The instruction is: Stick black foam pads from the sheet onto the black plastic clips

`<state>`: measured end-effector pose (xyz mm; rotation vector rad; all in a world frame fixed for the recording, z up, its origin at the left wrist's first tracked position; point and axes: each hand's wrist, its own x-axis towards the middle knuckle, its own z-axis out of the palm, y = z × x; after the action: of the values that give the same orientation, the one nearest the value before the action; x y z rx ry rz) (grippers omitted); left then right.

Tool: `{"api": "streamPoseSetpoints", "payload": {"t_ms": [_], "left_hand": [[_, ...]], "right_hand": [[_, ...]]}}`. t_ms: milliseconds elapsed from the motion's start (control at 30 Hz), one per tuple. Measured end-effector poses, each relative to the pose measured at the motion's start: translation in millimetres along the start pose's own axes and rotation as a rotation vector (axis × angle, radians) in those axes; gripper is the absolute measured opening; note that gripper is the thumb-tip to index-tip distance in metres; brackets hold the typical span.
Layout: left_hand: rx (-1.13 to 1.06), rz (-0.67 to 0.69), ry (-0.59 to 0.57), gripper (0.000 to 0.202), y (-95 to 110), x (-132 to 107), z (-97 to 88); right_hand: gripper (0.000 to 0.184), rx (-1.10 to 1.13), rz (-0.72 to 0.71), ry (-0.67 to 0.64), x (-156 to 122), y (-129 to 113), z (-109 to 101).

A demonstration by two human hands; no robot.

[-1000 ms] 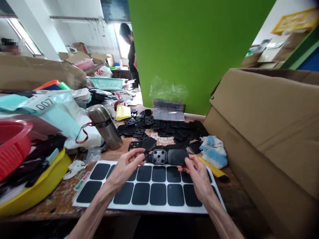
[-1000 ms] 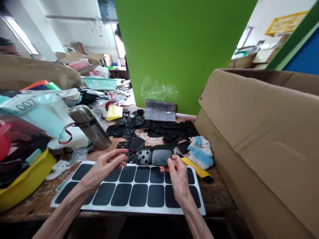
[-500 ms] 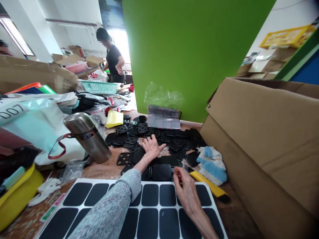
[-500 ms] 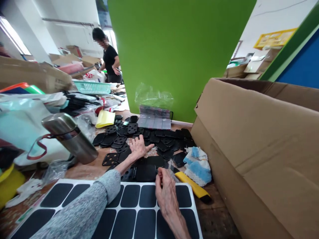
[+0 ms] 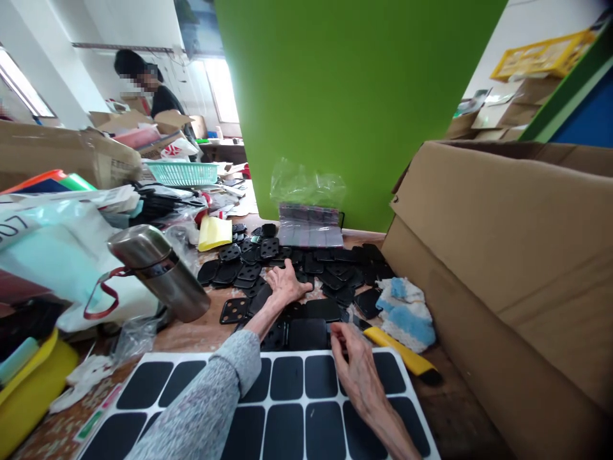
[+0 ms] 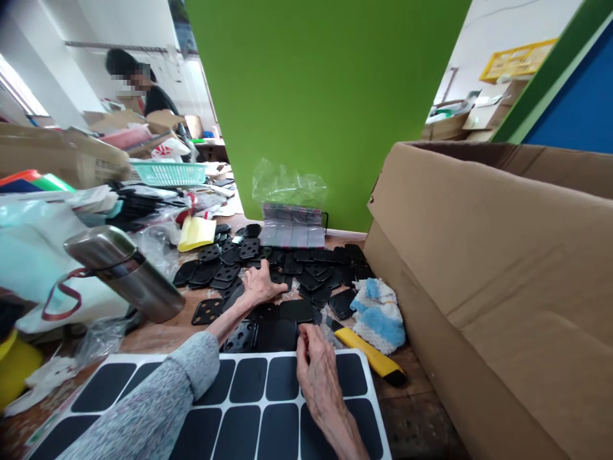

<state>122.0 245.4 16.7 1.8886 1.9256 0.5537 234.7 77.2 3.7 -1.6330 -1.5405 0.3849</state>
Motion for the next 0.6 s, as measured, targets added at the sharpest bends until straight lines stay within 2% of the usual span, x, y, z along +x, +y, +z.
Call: {"api": "streamPoseSetpoints", "payload": {"t_ms": [67, 200, 300, 433, 533, 600], "left_hand": [[-0.079, -0.002, -0.026, 0.068, 0, 2, -4.0], [-0.328, -0.033, -0.133, 0.035, -1, 8, -12.9], [-0.559, -0.057, -0.230, 0.029, -2, 1, -24.7], [-0.890, -0.018, -0.391, 0.029, -6, -39, -49.2], [-1.079, 0.007, -0.472, 0.033, -8, -82, -64.8], [-1.170, -0.032, -0.470, 0.034, -9, -110, -69.4]], "right_hand": [[0.017, -0.001, -0.008, 0.008, -1, 0, 0], [0.017, 0.003, -0.030, -0.001, -3, 0, 0], [0.018, 0.054, -0.016, 0.000, -2, 1, -2], [0.027, 0.284, 0.145, 0.068, 5, -6, -10], [0.037, 0.622, 0.244, -0.040, 11, -25, -16], [0.030, 0.671, 0.211, -0.109, 7, -41, -16]]}}
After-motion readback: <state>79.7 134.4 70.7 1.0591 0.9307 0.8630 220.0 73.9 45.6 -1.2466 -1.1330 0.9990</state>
